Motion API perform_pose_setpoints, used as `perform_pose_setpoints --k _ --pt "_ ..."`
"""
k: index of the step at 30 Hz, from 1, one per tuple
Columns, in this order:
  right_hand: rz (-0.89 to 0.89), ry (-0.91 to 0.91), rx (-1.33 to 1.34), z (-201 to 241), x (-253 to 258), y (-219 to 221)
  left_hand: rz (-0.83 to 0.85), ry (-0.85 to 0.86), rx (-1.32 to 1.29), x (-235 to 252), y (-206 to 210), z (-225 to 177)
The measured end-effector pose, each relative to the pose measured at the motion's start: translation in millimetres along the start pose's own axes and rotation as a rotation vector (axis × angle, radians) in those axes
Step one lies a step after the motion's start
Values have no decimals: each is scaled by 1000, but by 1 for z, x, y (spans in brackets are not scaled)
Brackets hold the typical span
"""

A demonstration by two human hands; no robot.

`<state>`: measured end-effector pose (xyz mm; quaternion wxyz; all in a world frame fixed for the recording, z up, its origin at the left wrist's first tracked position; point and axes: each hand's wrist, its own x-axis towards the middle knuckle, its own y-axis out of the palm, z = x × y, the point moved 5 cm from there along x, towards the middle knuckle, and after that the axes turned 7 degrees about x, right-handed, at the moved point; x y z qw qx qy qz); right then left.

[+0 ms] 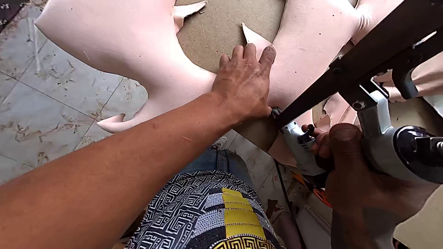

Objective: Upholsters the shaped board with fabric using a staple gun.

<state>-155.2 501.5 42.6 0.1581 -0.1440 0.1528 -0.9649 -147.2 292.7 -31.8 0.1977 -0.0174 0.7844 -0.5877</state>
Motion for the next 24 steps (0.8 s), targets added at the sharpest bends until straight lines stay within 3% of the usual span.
perform_pose_setpoints --k 5,24 --pt "-3 -75 -70 3 -1 10 -31 18 3 0 0 0" --pt "77 -106 126 -9 -1 11 -58 54 -5 -3 5 -1"
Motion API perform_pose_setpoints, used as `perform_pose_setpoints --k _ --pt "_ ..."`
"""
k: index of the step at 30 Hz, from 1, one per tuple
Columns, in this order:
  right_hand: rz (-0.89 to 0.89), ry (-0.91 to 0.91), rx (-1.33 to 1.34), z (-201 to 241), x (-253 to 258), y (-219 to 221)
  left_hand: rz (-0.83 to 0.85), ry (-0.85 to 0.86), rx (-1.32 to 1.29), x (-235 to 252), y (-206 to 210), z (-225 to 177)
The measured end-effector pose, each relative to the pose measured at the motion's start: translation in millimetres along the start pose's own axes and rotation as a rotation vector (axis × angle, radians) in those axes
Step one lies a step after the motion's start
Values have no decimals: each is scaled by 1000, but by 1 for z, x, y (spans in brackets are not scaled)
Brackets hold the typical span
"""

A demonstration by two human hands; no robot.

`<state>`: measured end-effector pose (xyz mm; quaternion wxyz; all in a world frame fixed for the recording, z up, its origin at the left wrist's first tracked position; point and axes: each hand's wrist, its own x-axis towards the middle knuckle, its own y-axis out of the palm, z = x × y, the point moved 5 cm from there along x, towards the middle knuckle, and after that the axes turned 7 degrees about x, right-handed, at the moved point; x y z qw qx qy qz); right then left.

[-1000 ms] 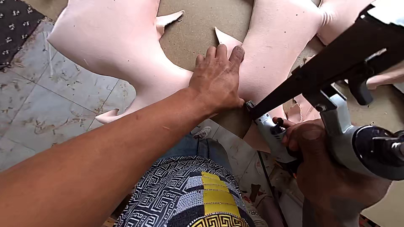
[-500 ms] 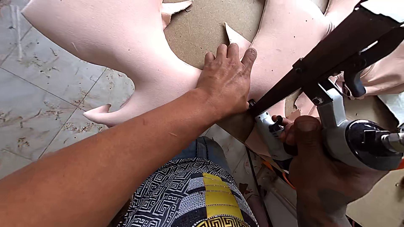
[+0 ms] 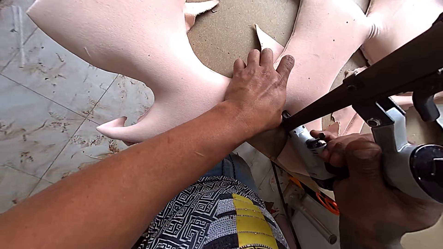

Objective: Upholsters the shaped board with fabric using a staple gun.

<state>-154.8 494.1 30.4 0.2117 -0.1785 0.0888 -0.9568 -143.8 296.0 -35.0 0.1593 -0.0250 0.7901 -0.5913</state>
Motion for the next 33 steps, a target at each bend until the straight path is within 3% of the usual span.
perform_pose_setpoints --k 22,33 --pt "35 -17 -58 -2 9 -10 -36 72 39 -17 -2 2" --pt "39 54 88 3 1 -8 -39 76 14 -17 0 5"
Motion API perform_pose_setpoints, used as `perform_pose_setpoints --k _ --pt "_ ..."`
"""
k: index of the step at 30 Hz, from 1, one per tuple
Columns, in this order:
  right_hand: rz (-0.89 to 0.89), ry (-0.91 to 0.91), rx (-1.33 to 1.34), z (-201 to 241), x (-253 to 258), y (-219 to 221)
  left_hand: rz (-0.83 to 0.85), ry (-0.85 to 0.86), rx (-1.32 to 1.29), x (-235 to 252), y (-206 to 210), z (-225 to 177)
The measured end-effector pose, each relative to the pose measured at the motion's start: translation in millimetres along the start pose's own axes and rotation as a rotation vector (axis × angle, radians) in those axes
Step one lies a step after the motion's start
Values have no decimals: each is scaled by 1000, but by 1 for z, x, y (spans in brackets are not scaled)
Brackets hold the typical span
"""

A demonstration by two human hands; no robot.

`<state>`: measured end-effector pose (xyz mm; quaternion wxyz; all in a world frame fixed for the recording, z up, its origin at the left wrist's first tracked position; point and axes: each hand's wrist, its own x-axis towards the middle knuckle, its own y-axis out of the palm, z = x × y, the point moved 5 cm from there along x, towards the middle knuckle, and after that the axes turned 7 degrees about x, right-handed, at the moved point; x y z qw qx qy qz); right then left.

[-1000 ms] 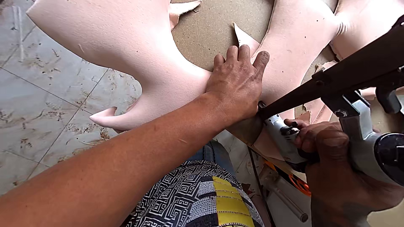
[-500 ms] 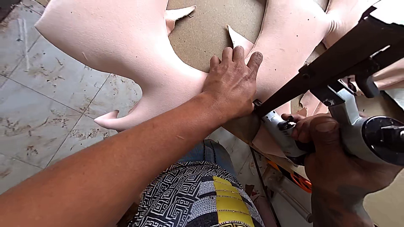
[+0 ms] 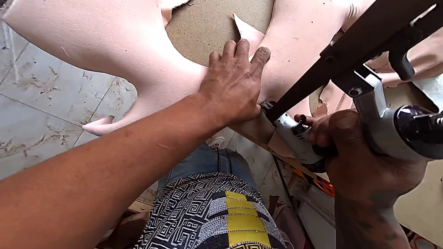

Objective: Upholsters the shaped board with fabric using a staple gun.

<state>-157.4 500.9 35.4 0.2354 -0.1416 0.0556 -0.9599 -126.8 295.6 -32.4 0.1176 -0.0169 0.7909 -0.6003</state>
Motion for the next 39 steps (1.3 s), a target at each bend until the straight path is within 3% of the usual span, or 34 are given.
perform_pose_setpoints --k 17,24,31,39 --pt "-20 -77 -24 -4 -4 7 17 -4 22 1 -1 -2" --pt "-26 -21 -48 6 -11 0 -130 61 61 -25 -2 10" --pt "-16 -15 24 6 -19 1 -279 -48 84 -48 7 17" --pt "-5 -11 27 1 -10 13 -249 -87 94 -42 9 11"
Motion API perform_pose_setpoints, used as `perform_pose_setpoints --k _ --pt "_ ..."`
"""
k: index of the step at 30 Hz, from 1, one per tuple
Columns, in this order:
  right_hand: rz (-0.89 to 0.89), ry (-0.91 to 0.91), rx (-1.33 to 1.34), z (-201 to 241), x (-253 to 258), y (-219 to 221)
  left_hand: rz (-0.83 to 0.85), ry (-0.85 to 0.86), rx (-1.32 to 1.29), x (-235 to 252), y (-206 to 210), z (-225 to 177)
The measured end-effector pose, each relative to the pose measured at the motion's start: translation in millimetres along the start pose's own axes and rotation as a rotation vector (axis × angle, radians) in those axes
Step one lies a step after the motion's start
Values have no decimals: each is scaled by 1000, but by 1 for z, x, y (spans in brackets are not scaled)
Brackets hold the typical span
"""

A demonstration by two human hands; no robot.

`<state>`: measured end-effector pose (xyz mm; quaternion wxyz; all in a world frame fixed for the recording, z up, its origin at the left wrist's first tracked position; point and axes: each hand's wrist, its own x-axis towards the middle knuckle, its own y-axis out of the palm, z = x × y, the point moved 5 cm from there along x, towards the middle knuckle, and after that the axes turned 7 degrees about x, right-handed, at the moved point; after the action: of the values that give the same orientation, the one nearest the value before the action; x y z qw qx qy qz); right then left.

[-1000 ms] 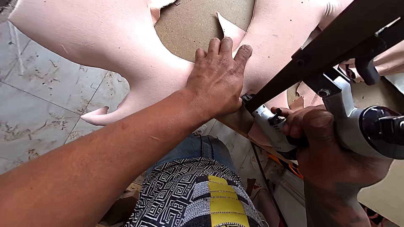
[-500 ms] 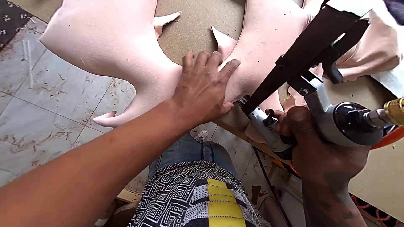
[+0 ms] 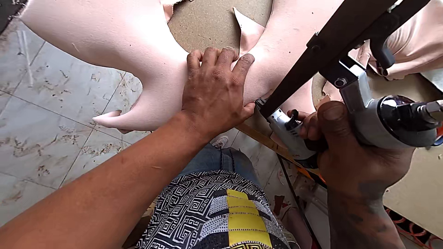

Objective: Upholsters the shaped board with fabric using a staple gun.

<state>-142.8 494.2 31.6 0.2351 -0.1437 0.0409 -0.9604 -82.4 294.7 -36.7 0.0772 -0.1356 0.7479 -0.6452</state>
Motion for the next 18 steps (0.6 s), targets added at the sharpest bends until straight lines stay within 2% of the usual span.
perform_pose_setpoints --k 18 --pt "11 -48 23 -2 0 6 -4 12 -28 4 2 1"
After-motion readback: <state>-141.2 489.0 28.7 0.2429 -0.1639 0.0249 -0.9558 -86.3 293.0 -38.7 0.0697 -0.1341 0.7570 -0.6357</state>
